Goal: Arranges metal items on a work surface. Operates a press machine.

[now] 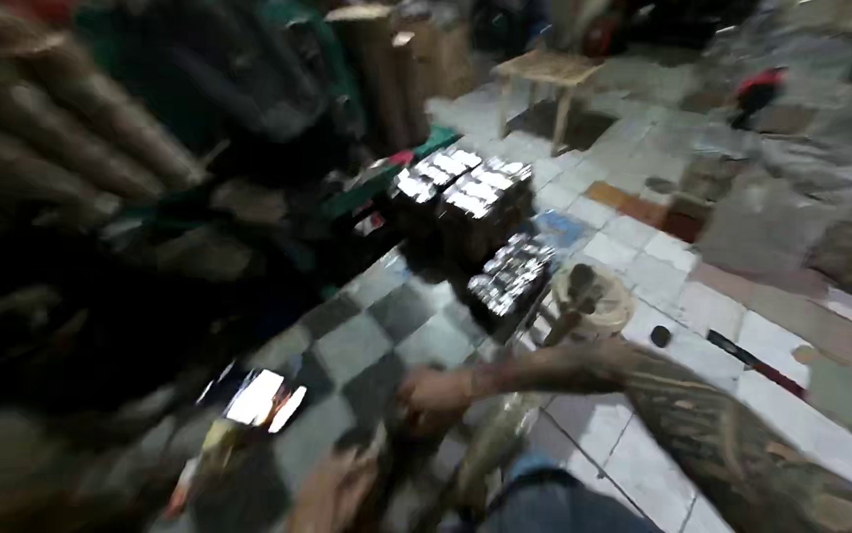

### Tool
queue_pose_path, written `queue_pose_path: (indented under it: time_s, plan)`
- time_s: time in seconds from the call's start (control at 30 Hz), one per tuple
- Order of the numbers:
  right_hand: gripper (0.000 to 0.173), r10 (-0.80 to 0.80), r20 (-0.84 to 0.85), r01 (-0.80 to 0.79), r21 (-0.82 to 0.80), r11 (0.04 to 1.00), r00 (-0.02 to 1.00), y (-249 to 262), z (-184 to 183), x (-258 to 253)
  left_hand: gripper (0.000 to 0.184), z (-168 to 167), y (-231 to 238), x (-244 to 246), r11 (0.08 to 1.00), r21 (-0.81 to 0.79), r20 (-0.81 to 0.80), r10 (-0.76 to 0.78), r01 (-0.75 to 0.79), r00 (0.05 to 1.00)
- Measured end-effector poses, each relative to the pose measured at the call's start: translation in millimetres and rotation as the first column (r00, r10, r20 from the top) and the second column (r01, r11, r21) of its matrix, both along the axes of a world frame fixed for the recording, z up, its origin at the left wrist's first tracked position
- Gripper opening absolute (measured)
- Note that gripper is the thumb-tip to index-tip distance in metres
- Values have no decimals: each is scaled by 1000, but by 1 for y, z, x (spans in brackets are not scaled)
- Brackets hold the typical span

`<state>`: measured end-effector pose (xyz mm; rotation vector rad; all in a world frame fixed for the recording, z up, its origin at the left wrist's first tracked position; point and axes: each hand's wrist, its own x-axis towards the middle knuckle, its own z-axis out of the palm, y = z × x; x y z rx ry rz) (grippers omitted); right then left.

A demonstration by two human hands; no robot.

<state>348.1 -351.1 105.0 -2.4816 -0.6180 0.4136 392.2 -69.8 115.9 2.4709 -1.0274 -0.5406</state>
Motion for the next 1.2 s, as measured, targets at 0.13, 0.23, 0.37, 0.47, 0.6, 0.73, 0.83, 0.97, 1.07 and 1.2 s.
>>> queue_pose_path:
  time_s: [0.13,0.23,0.37,0.47,0.6,0.73,0.83,0.97,1.07,1.2]
  plan:
    - [28,-184,224,169,87,982,957,10,34,-18,32,10,20,22,998,34,-235,63,-56,970]
    - [22,-249,208,275,-107,956,946,9,47,-3,17,-3,26,31,998,29,-261,54,-48,964]
    - [29,-273,-47,256,-225,940,961,4,36,0,27,-23,12,16,999,22,-72,44,-43,996]
    - [39,-330,4,328,-112,938,944,6,45,-17,38,-42,-2,-14,992,53,149,107,-116,983]
    - [36,-432,25,424,145,894,902,1,46,-48,28,15,-11,-70,859,-306,132,464,-410,876]
    - [33,-550,-241,537,697,475,800,30,47,-84,24,27,-39,-139,220,-515,-750,352,-829,560]
    - [31,-343,-506,608,706,362,792,43,34,-94,26,0,-65,-157,46,-331,-909,253,-942,332]
    - [26,1,-648,594,699,398,761,11,34,-96,20,13,-70,-173,-28,-244,-954,187,-969,235]
    - [38,18,-592,502,699,509,806,6,28,-110,26,0,-79,-182,-4,-233,-943,247,-972,225]
    - [14,187,-716,596,674,436,673,-13,10,-119,15,-23,-90,-203,-41,-186,-980,-65,-982,188]
